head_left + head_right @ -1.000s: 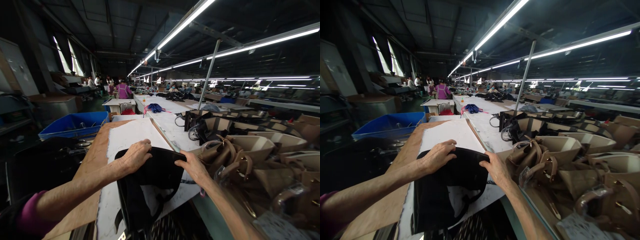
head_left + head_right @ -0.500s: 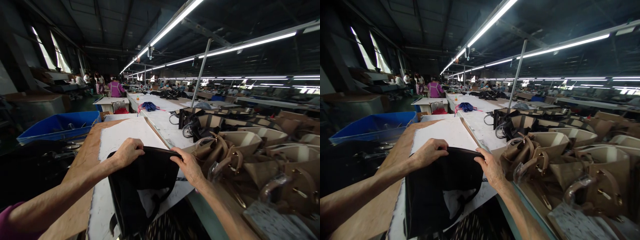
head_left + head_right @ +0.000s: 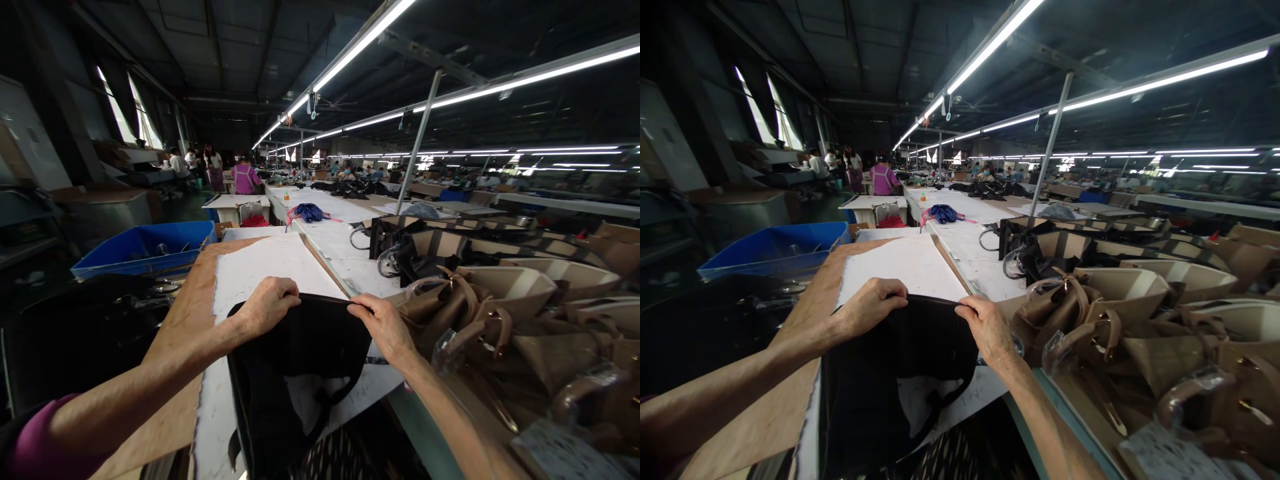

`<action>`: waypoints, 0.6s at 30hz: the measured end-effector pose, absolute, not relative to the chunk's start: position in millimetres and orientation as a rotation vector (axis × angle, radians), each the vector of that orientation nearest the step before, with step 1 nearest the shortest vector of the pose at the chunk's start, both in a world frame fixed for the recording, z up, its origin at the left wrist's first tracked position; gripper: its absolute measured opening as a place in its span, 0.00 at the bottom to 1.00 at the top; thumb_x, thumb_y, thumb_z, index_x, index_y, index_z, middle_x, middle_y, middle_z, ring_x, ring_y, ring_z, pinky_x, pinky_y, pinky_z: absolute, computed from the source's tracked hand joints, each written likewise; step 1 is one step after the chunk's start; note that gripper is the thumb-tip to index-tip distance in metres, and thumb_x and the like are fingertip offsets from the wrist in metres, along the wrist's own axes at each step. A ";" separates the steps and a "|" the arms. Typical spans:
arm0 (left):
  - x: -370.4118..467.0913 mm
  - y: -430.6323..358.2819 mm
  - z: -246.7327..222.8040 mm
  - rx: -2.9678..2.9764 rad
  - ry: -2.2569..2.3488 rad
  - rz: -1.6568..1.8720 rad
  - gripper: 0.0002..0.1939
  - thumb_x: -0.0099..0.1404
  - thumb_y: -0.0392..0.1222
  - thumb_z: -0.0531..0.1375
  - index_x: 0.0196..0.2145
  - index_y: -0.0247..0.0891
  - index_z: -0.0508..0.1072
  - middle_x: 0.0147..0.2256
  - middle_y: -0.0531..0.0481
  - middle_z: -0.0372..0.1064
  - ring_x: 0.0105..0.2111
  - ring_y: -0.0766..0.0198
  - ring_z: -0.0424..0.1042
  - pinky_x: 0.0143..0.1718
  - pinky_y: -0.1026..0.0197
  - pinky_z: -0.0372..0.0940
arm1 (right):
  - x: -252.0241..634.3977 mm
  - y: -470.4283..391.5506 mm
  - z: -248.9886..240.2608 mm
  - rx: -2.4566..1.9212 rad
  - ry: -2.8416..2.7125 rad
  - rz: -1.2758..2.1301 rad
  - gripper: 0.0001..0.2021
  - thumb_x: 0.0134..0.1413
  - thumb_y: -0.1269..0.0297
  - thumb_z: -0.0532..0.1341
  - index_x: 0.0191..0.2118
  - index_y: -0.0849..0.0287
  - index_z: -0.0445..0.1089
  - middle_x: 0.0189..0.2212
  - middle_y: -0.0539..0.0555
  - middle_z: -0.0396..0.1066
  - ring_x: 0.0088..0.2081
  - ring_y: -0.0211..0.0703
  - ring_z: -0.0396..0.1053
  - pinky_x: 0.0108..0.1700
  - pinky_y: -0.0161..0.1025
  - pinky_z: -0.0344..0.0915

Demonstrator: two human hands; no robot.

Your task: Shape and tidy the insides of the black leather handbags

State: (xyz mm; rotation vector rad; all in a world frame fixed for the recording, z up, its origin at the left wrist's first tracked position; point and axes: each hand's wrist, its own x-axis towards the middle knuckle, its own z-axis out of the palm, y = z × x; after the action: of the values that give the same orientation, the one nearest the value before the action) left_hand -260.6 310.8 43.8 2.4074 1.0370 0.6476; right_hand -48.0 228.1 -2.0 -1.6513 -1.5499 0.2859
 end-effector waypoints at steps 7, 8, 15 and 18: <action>-260.6 309.4 42.1 2.341 1.137 0.672 0.04 0.50 0.35 0.56 0.23 0.35 0.71 0.19 0.56 0.63 0.23 0.68 0.61 0.25 0.66 0.54 | -49.9 227.2 -1.5 -1.675 -1.589 0.217 0.10 0.51 0.58 0.54 0.28 0.56 0.69 0.28 0.50 0.69 0.32 0.41 0.64 0.33 0.34 0.57; -260.1 310.0 41.5 2.328 1.151 0.675 0.04 0.50 0.34 0.56 0.23 0.35 0.71 0.19 0.56 0.63 0.22 0.68 0.61 0.25 0.66 0.54 | -50.2 226.8 -1.7 -1.678 -1.595 0.202 0.11 0.52 0.58 0.53 0.28 0.56 0.69 0.28 0.50 0.69 0.32 0.41 0.64 0.33 0.34 0.57; -258.6 309.8 39.3 2.369 1.166 0.724 0.04 0.49 0.33 0.55 0.21 0.34 0.70 0.19 0.55 0.63 0.22 0.68 0.61 0.25 0.66 0.54 | -53.2 223.6 -3.6 -1.716 -1.659 0.054 0.11 0.55 0.59 0.52 0.31 0.55 0.69 0.29 0.49 0.69 0.33 0.41 0.65 0.35 0.34 0.57; -258.2 310.0 39.1 2.381 1.165 0.724 0.04 0.49 0.33 0.55 0.21 0.34 0.69 0.18 0.55 0.63 0.22 0.68 0.61 0.25 0.66 0.54 | -53.2 222.6 -2.9 -1.730 -1.730 -0.070 0.11 0.57 0.61 0.51 0.33 0.55 0.69 0.29 0.50 0.70 0.33 0.40 0.66 0.35 0.34 0.56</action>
State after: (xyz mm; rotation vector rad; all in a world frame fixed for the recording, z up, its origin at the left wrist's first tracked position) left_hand -258.2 310.0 39.1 2.3806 1.1655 0.7243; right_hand -53.2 222.6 -2.9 -1.7302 -1.7300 -0.0703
